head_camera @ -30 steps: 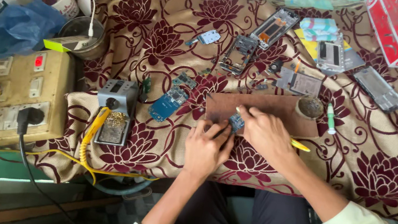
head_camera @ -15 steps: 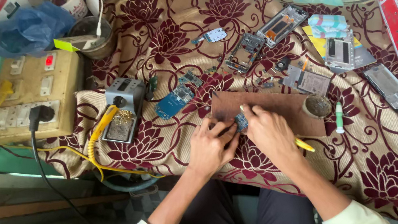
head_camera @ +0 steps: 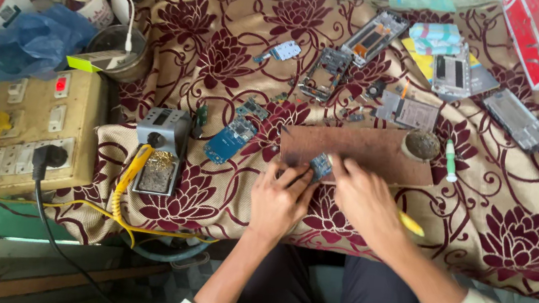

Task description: The person scrubs a small blue circuit board with a yellow toothbrush on a wooden board. The person repeatedly brushes the surface of the board while holding it with the other hand. Other electronic parts and tools are visible on the table.

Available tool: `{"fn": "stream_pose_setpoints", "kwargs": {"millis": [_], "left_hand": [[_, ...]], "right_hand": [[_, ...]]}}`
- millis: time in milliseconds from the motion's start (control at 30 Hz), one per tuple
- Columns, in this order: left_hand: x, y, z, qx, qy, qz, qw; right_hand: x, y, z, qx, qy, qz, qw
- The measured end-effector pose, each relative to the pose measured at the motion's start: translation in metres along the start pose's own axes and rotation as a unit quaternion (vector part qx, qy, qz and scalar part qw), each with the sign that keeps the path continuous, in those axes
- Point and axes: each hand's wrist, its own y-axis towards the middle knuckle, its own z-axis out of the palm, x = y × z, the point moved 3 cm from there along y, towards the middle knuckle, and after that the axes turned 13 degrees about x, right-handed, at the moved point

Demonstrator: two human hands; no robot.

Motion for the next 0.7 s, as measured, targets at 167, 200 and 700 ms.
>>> {"fn": "stream_pose_setpoints", "kwargs": {"millis": [167, 200, 700], "left_hand": [[0.015, -0.010, 0.010, -0.020, -0.085, -0.052, 0.995], [0.018, -0.014, 0.013, -0.012, -0.119, -0.078, 0.990], [0.063, -0.014, 0.026, 0.069, -0.566, -0.230, 0.789]], "right_hand": [[-0.053, -0.040, 0.026, 0.020, 0.488, 0.031, 0.872], [-0.063, -0.044, 0.037, 0.042, 0.593, 0.059, 0.802], [-0.079, -0.032, 0.079, 0.083, 0.872, -0.047, 0.480]]}}
